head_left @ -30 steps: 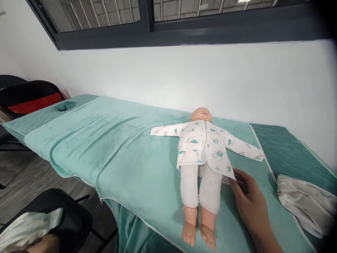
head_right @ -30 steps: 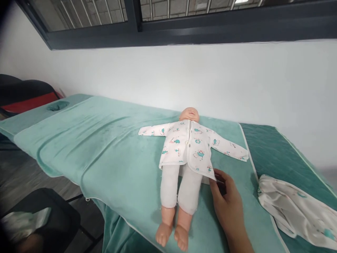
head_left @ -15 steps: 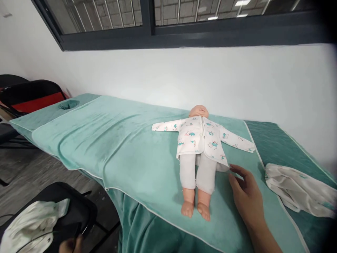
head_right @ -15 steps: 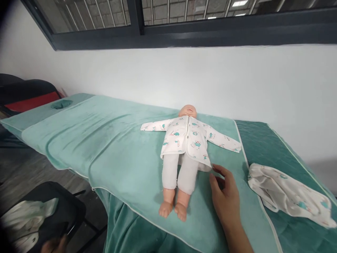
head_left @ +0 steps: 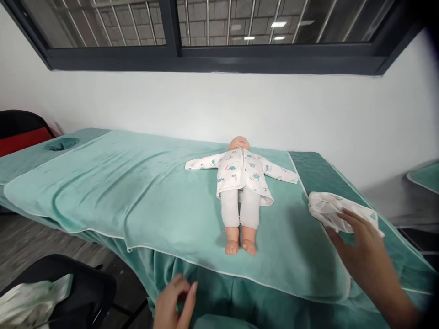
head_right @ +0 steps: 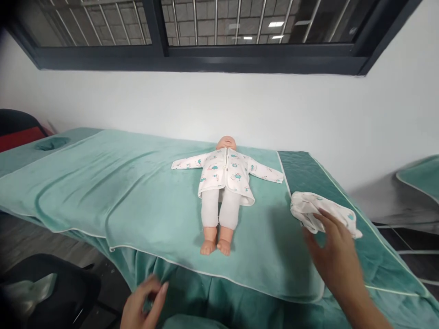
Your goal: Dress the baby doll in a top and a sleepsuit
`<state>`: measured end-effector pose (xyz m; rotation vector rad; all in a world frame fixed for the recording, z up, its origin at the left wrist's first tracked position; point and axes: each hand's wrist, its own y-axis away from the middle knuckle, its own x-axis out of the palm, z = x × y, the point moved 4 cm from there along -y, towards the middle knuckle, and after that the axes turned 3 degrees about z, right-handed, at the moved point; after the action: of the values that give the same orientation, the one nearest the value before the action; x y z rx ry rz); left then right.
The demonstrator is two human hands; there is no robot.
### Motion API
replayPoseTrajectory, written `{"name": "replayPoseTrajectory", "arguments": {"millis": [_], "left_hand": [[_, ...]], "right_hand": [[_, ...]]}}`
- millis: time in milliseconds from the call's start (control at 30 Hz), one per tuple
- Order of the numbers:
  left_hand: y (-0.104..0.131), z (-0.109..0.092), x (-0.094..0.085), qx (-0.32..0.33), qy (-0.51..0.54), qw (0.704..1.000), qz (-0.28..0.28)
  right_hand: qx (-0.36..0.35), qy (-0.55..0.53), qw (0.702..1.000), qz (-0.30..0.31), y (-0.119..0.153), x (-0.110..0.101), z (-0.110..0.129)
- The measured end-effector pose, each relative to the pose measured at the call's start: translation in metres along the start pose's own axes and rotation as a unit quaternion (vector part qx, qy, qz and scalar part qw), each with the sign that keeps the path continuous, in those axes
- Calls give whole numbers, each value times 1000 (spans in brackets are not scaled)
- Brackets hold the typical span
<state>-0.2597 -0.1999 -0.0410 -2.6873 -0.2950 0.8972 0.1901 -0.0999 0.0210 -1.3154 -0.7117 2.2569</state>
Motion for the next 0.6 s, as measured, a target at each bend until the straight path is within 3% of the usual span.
{"name": "replayPoseTrajectory", "arguments": {"millis": [67,133,200,267,300,367,467,600], "left_hand": [[-61,-14,6,12,42,999,7],[-126,-23,18,-31,107,994,-10],[-184,-27,37,-106,223,969,-15],[-230,-29,60,-180,337,924,23],[-248,-31,70,-189,359,913,51],[-274,-35,90,-207,405,882,124],[-293,-36,110,-238,456,832,210],[-307,-33,118,-255,485,804,230]], "right_hand": [[46,-100,993,46,-10,18,16],[156,-212,961,87,-27,48,30],[253,-340,899,111,-50,82,40],[354,-450,810,127,-73,117,43],[368,-459,796,141,-85,131,44],[383,-471,777,166,-106,153,46],[385,-485,756,211,-124,172,54],[381,-505,733,247,-134,180,70]]}}
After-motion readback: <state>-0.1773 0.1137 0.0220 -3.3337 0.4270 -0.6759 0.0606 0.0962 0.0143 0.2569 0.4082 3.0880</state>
